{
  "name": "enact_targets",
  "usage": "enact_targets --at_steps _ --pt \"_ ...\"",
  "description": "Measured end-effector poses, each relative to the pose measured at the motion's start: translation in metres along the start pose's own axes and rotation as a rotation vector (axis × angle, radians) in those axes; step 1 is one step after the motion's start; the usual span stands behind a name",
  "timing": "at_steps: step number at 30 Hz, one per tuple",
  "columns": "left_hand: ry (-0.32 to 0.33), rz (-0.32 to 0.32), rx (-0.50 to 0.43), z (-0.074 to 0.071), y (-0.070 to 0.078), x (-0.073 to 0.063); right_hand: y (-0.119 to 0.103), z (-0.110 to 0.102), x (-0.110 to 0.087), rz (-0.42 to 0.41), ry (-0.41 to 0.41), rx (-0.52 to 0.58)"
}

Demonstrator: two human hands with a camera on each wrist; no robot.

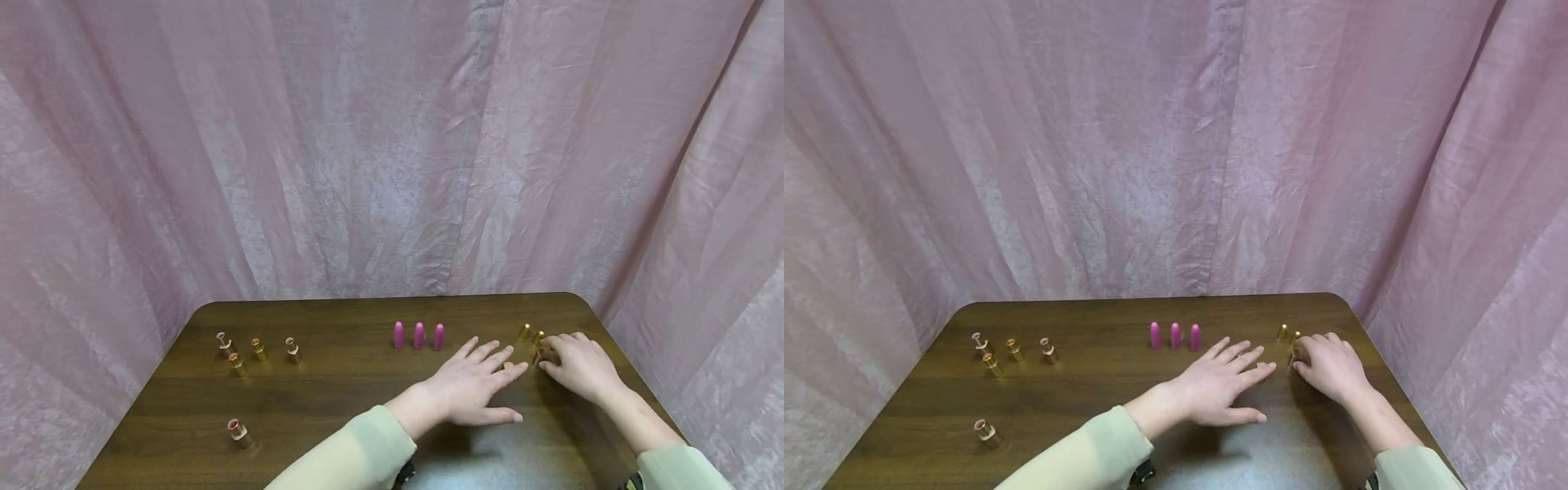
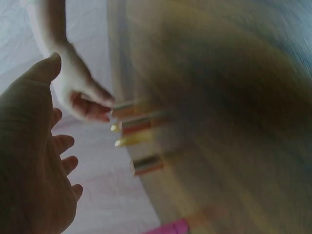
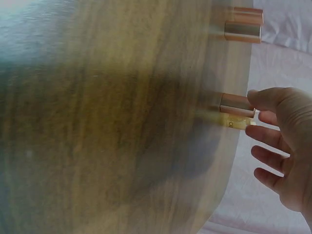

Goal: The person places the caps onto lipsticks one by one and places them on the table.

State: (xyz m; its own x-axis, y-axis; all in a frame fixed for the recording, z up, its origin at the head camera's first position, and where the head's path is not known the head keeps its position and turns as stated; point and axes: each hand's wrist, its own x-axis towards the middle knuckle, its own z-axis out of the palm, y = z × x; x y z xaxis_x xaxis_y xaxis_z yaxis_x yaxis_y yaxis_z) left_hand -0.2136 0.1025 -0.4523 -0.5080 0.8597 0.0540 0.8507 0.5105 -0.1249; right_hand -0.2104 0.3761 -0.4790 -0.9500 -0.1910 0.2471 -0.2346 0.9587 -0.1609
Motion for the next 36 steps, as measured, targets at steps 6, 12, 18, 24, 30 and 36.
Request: enact_targets --at_steps 6,12,18,24,30,36 --pt "-0.082 -0.037 -0.01 0.01 0.018 0.017 0.002 0.003 0.011 -0.004 -0.056 0.0" --pt "-0.122 -0.054 -0.012 0.012 0.022 0.023 0.0 0.007 0.019 -0.017 -0.08 -0.011" --pt "-0.102 -0.042 0.007 -0.001 0.014 0.012 -0.002 -0.003 0.017 -0.033 -0.041 -0.013" --pt "-0.04 -0.02 -0.022 -0.021 -0.02 -0.021 -0.02 -0.027 0.016 -0.039 0.048 0.052" --pt "0.065 -0.056 -0.145 -0.041 -0.068 -0.091 -0.059 -0.028 0.016 -0.144 0.117 0.111" --pt "0.201 -0.211 -0.275 -0.055 -0.111 -0.195 -0.101 -0.011 0.016 -0.388 0.262 0.144"
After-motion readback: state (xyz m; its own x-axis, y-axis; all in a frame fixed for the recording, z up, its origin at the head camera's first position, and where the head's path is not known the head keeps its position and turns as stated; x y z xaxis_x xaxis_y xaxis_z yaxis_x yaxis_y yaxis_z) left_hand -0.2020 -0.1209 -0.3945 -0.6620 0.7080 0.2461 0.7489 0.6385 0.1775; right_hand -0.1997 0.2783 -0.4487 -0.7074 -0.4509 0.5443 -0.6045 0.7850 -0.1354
